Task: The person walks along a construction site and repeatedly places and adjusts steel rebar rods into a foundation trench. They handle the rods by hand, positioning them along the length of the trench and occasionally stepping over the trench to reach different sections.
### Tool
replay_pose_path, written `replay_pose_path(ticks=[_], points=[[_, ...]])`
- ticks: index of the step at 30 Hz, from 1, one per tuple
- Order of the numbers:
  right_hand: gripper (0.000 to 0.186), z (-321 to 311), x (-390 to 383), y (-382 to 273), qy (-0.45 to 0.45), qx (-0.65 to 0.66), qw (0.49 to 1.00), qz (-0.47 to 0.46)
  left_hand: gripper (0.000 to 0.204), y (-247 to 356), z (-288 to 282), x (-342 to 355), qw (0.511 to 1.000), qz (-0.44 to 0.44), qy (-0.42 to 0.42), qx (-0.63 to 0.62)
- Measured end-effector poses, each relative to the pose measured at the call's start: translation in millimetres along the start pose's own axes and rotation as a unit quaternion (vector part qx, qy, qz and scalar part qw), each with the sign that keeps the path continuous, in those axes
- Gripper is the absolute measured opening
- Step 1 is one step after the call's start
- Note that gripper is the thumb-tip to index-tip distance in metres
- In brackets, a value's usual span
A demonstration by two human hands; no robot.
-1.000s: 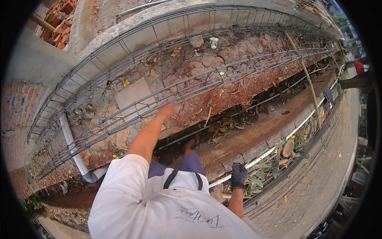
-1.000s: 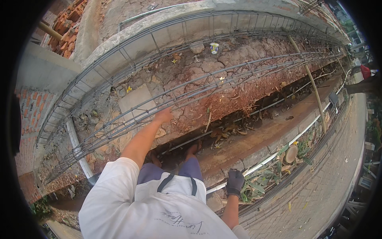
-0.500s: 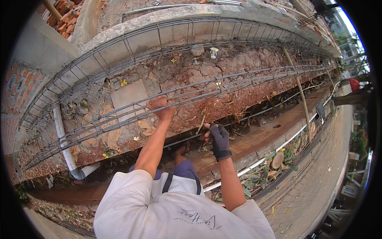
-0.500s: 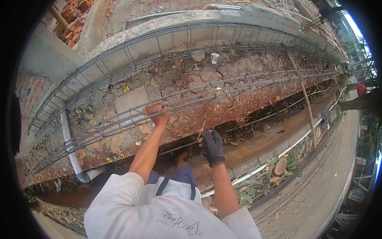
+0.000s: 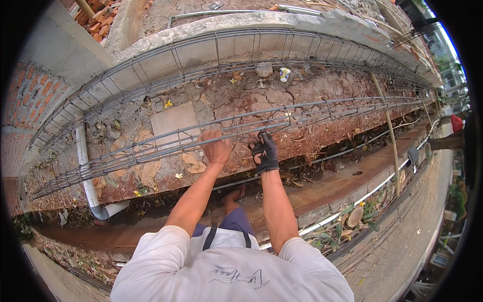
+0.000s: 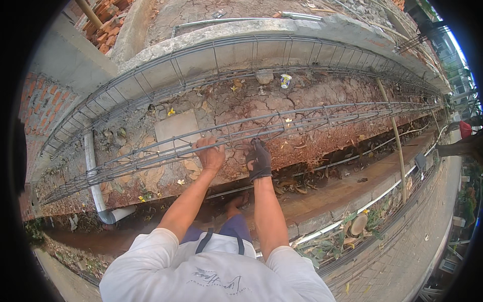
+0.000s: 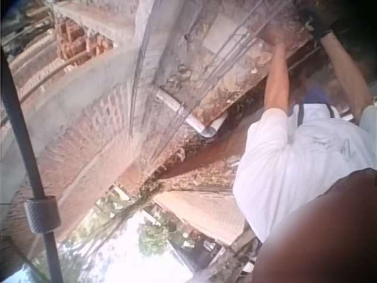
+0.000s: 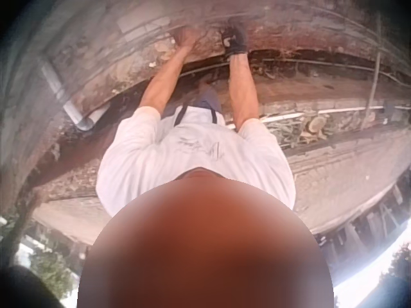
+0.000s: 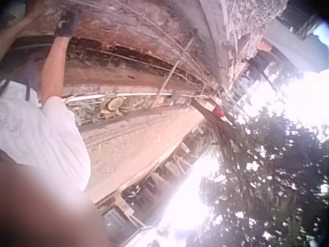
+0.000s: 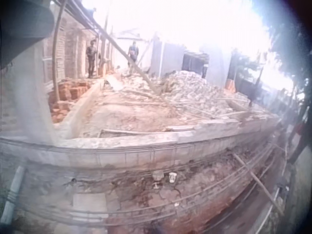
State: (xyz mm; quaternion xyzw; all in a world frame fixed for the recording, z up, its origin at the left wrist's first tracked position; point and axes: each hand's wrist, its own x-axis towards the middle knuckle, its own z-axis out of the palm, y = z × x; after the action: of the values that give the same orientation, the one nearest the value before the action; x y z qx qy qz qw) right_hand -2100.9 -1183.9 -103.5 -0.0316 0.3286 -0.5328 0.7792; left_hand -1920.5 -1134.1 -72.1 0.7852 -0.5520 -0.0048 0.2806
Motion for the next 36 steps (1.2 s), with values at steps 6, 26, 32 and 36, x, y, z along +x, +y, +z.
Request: replay_pose_path(ticks=[6,26,32,36], points=[[0.011,10,-9,6,-0.025,0.067,0.997,-0.022,0.055,30,-107,-42,0.986,0.096,-0.102,-0.092],[0.025,40,-19,-55,0.030,-0.228,0.973,-0.010,0.029,-12,-22,155,0.799,-0.150,-0.521,-0.260],[0.027,94,-73,-120,0.034,-0.787,0.566,-0.243,0.037,-12,-35,145,0.843,-0.100,-0.444,-0.287],[0.019,137,-77,-135,-0.029,-0.902,0.321,-0.286,0.035,-11,-33,144,0.865,-0.060,-0.420,-0.268]])
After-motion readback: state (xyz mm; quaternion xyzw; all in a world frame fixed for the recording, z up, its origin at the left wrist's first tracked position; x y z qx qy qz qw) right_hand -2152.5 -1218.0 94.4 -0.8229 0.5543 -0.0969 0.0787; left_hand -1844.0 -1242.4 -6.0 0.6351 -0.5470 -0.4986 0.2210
